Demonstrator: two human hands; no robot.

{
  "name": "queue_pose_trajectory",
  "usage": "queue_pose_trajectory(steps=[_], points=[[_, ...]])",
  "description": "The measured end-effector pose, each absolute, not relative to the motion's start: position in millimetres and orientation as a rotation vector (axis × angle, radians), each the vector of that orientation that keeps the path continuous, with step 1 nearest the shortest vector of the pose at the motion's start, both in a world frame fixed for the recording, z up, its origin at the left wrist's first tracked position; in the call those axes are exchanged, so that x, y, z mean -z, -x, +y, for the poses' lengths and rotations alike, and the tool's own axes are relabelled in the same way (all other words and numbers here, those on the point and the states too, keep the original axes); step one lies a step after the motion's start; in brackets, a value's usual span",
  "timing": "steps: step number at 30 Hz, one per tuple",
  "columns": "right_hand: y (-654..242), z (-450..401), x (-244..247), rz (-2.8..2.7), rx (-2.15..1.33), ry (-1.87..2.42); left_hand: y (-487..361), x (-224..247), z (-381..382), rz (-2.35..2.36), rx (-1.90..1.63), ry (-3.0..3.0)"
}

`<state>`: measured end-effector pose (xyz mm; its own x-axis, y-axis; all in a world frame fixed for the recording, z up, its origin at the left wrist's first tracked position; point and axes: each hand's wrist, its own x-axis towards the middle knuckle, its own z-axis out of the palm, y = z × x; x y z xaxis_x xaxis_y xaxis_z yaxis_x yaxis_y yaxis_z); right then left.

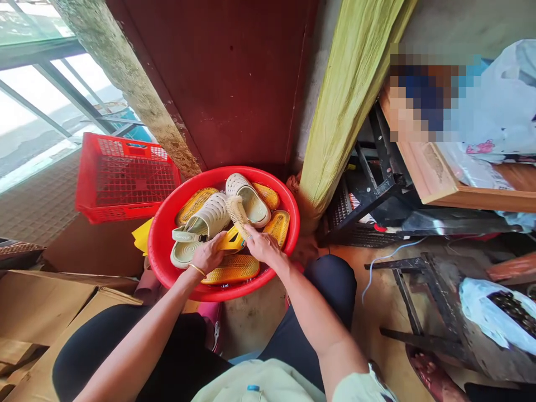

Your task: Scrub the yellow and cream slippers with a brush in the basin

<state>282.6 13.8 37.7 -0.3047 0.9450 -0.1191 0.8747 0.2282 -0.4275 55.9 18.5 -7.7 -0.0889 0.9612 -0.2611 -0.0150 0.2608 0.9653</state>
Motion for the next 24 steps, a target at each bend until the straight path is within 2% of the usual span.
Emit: queue_pose_trajectory(steps=[3, 8, 12, 15, 21, 24], points=[[-299.5, 29.6, -36.9, -2.157, -0.632, 1.722, -50.3, -2.4, 14.4, 1.442, -1.005, -1.262], [-314.1, 34.4, -33.6, -2.009, -0.691, 1.547, -42.8, -11.3, 10.2, 1.397, -1.043, -1.346], [-313.7, 23.8, -33.2, -2.025, -0.751, 1.576, -41.3, -8.3, 12.2, 1.393, -1.25, -1.374], [-307.5, 13.5, -33.0, -2.046, -0.756, 1.616, -44.4, -6.1, 18.8, 1.363, -1.37, -1.316], [-280.7, -6.0, -29.6, -2.221, -0.473, 1.445, -63.2, -13.0, 24.4, 1.268, -1.323, -0.931], [-280.1, 3.4, -31.6, -2.281, -0.382, 1.557, -68.8, -19.2, 20.7, 1.214, -1.28, -0.809]])
